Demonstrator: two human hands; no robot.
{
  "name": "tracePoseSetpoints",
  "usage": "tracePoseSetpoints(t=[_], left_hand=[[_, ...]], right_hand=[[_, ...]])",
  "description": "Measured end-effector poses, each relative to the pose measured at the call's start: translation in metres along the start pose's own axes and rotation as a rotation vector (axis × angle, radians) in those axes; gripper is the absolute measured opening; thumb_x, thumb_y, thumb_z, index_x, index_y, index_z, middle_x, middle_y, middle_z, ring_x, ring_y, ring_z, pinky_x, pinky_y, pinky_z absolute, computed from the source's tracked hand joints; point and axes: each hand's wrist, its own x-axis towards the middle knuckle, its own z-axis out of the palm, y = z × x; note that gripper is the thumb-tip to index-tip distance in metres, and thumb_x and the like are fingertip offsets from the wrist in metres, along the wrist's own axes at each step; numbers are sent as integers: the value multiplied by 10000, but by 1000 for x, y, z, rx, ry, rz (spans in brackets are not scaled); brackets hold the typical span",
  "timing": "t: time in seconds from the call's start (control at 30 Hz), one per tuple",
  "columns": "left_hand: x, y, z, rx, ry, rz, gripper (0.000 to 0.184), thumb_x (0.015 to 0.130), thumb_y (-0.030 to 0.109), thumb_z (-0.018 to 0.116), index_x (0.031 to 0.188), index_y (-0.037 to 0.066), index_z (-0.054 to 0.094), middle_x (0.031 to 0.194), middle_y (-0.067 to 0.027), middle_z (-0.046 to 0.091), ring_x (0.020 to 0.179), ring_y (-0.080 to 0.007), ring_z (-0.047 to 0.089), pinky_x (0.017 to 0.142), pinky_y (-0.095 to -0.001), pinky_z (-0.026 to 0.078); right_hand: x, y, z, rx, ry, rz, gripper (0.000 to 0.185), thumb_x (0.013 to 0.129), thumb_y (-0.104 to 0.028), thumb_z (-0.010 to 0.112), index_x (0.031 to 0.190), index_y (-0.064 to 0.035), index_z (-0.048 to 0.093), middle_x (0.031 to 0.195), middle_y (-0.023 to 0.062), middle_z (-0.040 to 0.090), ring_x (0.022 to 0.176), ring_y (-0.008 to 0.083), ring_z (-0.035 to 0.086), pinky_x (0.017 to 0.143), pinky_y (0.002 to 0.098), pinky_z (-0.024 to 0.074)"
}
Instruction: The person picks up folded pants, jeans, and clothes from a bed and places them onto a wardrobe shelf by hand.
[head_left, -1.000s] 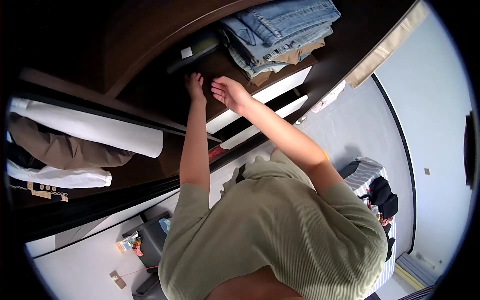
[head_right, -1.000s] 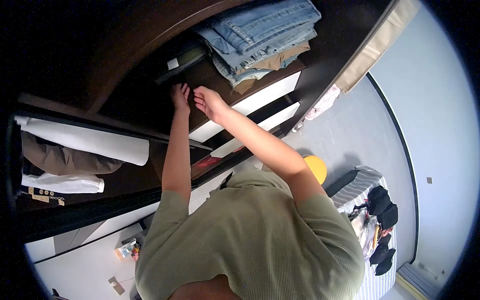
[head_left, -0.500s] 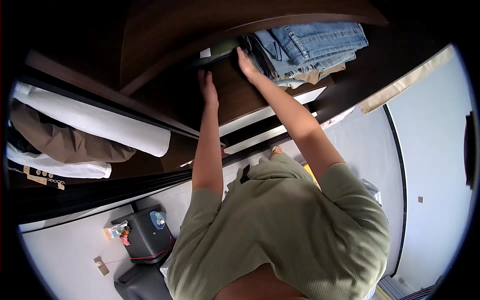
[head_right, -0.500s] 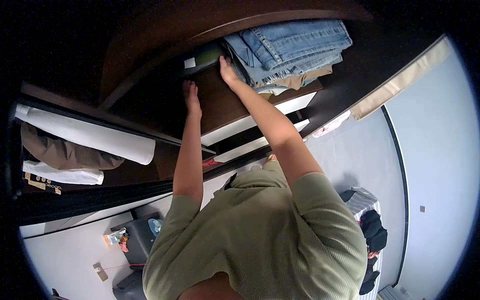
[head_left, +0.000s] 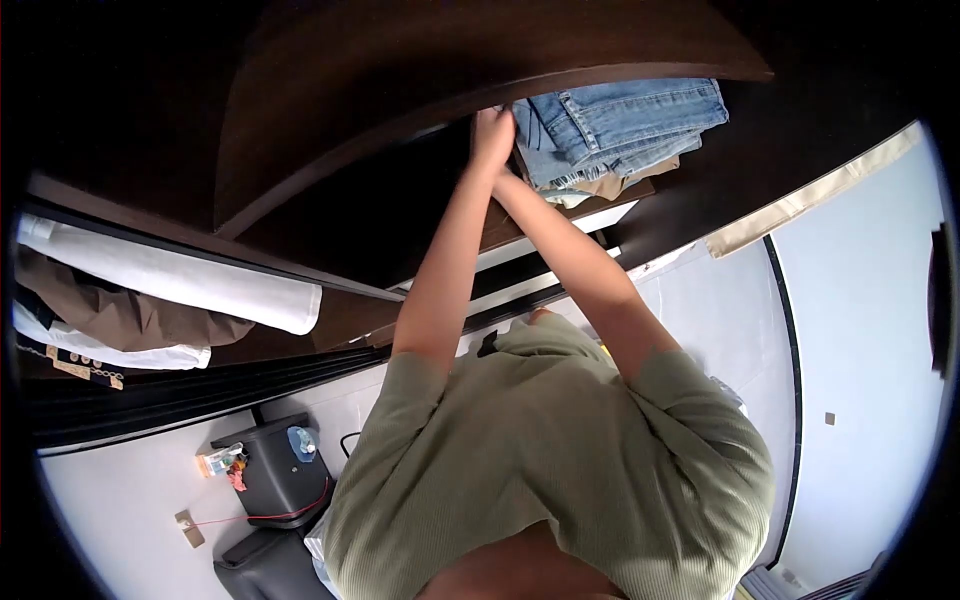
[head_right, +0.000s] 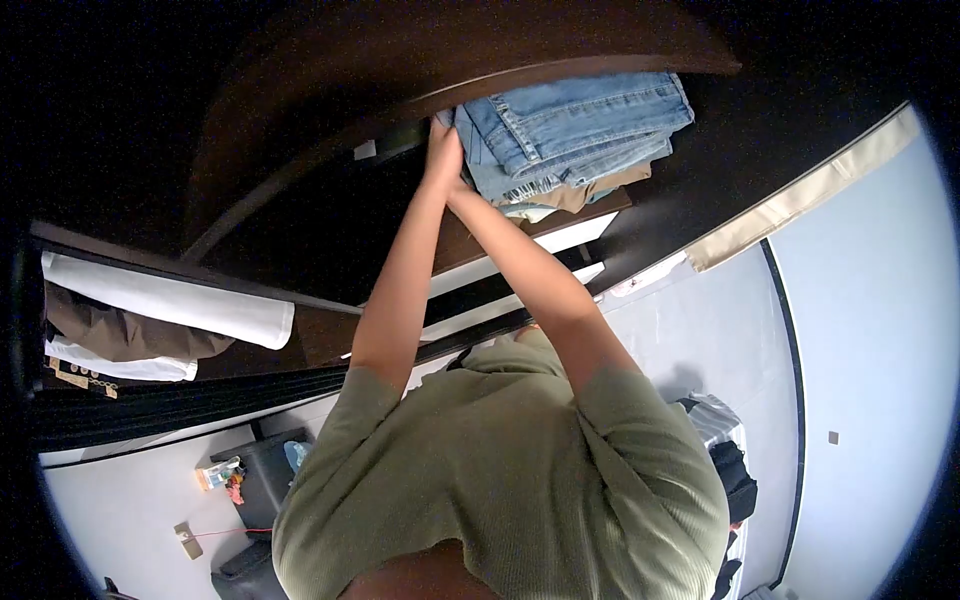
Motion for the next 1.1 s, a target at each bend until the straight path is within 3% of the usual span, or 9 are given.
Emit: tracePoseSetpoints(t=[0.13, 0.23, 0.4, 0.53, 0.63, 0.73, 0.8, 0.93, 1.1], left_hand=[[14, 3, 8, 47, -13, -321, 442, 870, 298, 426, 1141, -44, 498, 1216, -246, 475, 1124, -333, 442, 922, -369, 345], [71, -176, 6, 506, -179, -5, 464, 881, 298, 382, 1199, -37, 436, 1254, -216, 419, 1144, -296, 405, 936, -340, 328], [33, -46, 6, 38, -167, -228, 435, 891, 273, 382, 1172, -44, 481, 1265, -261, 420, 1182, -362, 380, 968, -379, 315], [-7, -40, -5, 594, -238, 150, 578, 888, 333, 310, 1338, -19, 222, 1423, -214, 167, 1286, -347, 240, 1020, -406, 253], [-49, -10, -5, 468, -206, -62, 609, 898, 403, 276, 1373, 37, 167, 1433, -190, 154, 1306, -338, 202, 1037, -406, 214], [-85, 42, -9, 281, -189, -420, 581, 913, 388, 281, 1375, 45, 197, 1424, -183, 198, 1308, -328, 206, 1048, -382, 186], [-107, 26, -15, -148, -111, -143, 545, 912, 325, 315, 1359, 21, 245, 1407, -207, 229, 1303, -331, 215, 1051, -368, 185], [-132, -13, -20, -111, -171, -129, 618, 809, 63, 442, 1372, 15, 193, 1401, -176, 228, 1275, -276, 254, 1047, -332, 188], [-130, -3, -3, 338, -193, -77, 1146, 554, 239, 801, 1362, -5, 24, 1325, -316, 173, 1212, -427, 274, 1003, -431, 278]], right_hand=[[-16, -16, 43, -1606, 291, 261, 630, 888, -241, 429, 1393, -41, 109, 1431, 111, 186, 1306, 244, 214, 1068, 310, 148], [-7, -14, 61, -2078, 318, 372, 636, 883, -235, 442, 1392, -41, 115, 1430, 108, 190, 1304, 238, 218, 1068, 311, 151], [-14, 13, 72, -2693, 266, 394, 646, 874, -226, 465, 1391, -40, 125, 1428, 102, 196, 1303, 230, 226, 1067, 313, 156], [-30, 33, 100, -3036, 174, 226, 655, 867, -218, 483, 1390, -39, 133, 1427, 98, 201, 1301, 223, 231, 1066, 314, 161], [-54, 55, 146, -2929, 9, -94, 665, 846, -193, 526, 1383, -32, 168, 1417, 99, 224, 1275, 207, 283, 1029, 312, 257], [-114, 46, 175, -1609, 599, 395, 575, 858, -189, 503, 1354, -17, 270, 1347, 119, 358, 1210, 214, 389, 973, 312, 345], [-135, 19, 198, -1706, 730, 588, 441, 884, -218, 487, 1268, -17, 408, 1187, 91, 526, 1089, 166, 504, 905, 309, 407], [-160, -22, 251, -1613, 873, -63, 291, 875, -154, 494, 1130, -14, 501, 1055, 96, 576, 974, 168, 568, 882, 299, 441], [-136, -58, 270, -1450, 1055, -257, 1033, 664, -331, 759, 1385, -116, 51, 1255, 122, 380, 987, 228, 510, 866, 334, 420]])
